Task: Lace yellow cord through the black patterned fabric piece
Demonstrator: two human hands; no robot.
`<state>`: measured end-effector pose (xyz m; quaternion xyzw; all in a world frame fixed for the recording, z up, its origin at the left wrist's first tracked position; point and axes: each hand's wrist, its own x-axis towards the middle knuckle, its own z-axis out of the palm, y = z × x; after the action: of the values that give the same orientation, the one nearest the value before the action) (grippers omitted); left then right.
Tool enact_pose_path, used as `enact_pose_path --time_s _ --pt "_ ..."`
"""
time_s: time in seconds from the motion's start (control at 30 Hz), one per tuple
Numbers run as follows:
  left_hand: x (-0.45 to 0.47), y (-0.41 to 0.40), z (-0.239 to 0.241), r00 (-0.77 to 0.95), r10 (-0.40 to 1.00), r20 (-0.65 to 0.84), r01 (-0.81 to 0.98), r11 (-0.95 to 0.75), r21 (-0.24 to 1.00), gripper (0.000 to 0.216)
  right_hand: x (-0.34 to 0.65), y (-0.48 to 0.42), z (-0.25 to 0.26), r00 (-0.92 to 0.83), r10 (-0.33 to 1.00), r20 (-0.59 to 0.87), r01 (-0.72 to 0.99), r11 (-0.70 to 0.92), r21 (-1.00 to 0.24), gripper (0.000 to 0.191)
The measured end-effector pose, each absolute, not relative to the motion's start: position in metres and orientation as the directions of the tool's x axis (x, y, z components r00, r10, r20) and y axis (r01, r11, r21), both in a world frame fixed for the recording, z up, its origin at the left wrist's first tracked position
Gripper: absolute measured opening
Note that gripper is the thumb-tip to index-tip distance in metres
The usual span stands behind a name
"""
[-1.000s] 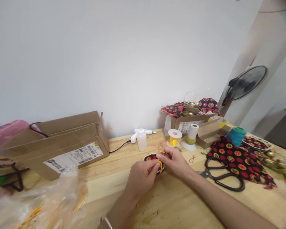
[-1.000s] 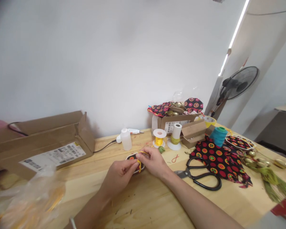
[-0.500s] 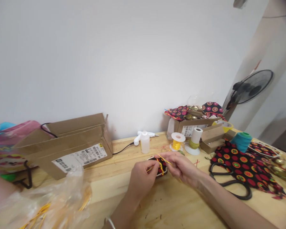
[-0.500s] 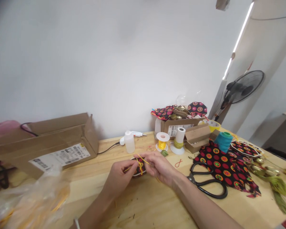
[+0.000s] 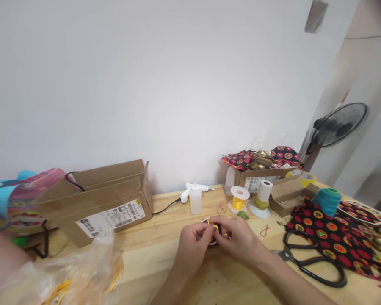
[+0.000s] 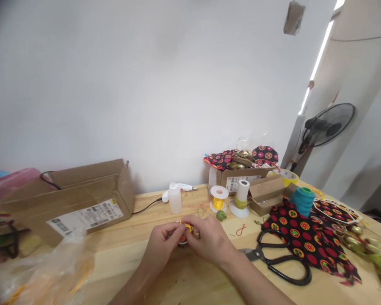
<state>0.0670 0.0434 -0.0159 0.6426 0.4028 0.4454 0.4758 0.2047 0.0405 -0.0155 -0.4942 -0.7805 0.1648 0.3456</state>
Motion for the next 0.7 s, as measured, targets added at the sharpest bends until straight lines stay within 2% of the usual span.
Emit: enact_pose_path --time_s 0.17,0.43,0.57,0.7 --pt "0.0691 0.0415 -0.0124 0.244 0.954 0.175 0.118 -0.208 0.971 0.026 0.2068 0.0369 -0.0045 -0.286 0.879 0.383 0.772 0.447 -0.451 0.017" --pt "0.0712 0.0436 -0.0180 0.175 0.965 0.197 0.208 -0.231 0.950 0.029 0.2091 0.0425 -0.0105 -0.338 0.828 0.447 0.829 0.487 -0.275 0.016" --pt "0.0703 0.0461 -0.0187 0.173 0.965 0.197 0.187 -0.228 0.955 0.027 0.2094 0.0421 -0.0110 -0.335 0.829 0.447 0.843 0.476 -0.250 0.018" --pt "0.0682 0.0474 -0.0177 0.193 0.964 0.182 0.121 -0.208 0.971 0.025 0.2080 0.0425 -0.0109 -0.312 0.826 0.470 0.808 0.491 -0.325 0.015"
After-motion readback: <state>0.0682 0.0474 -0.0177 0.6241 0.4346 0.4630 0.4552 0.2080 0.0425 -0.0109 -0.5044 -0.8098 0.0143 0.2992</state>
